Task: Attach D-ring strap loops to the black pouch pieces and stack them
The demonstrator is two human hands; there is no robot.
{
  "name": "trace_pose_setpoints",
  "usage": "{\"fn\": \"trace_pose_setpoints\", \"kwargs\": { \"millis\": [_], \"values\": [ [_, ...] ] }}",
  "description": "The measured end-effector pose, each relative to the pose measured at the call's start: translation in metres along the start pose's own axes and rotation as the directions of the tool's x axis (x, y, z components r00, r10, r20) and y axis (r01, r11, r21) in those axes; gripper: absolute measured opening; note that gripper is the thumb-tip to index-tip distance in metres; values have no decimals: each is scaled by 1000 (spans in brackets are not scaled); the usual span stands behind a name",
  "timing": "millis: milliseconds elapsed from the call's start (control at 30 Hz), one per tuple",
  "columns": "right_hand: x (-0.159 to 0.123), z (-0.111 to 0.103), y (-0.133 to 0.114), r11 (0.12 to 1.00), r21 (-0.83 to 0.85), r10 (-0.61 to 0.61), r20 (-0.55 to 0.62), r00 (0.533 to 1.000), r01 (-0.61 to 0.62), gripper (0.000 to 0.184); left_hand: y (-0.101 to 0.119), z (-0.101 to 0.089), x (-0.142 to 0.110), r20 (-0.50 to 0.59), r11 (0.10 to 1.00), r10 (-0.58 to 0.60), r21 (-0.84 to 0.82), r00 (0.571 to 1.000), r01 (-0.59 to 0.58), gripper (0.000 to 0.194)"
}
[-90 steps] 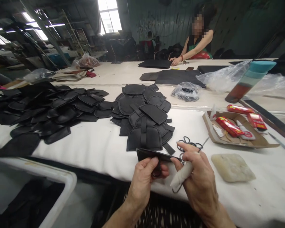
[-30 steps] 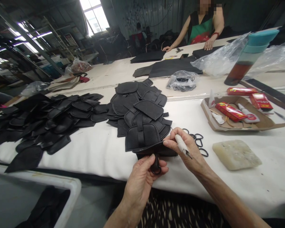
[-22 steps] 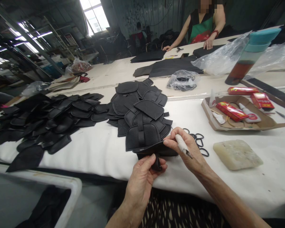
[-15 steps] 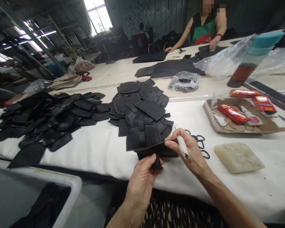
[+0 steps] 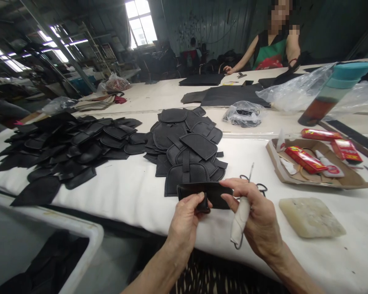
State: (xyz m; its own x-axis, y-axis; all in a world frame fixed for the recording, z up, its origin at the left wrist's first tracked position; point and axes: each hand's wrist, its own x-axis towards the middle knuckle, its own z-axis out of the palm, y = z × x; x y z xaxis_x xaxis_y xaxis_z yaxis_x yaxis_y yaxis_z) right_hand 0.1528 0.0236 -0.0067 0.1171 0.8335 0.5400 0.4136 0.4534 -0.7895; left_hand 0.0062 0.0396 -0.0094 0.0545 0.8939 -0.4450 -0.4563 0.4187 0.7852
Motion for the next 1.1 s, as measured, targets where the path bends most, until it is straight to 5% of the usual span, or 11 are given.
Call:
{"fn": "trace_pose_setpoints", "kwargs": {
  "millis": [300,1100],
  "values": [
    [8,8,5,924,232,292,77,953,-302,13,2,2,6,-44,993,-101,-69,994,98,14],
    [13,10,8,894,239,362,118,925,-380,13,4,2,-1,-110,976,-209,-86,972,200,7]
  ]
}}
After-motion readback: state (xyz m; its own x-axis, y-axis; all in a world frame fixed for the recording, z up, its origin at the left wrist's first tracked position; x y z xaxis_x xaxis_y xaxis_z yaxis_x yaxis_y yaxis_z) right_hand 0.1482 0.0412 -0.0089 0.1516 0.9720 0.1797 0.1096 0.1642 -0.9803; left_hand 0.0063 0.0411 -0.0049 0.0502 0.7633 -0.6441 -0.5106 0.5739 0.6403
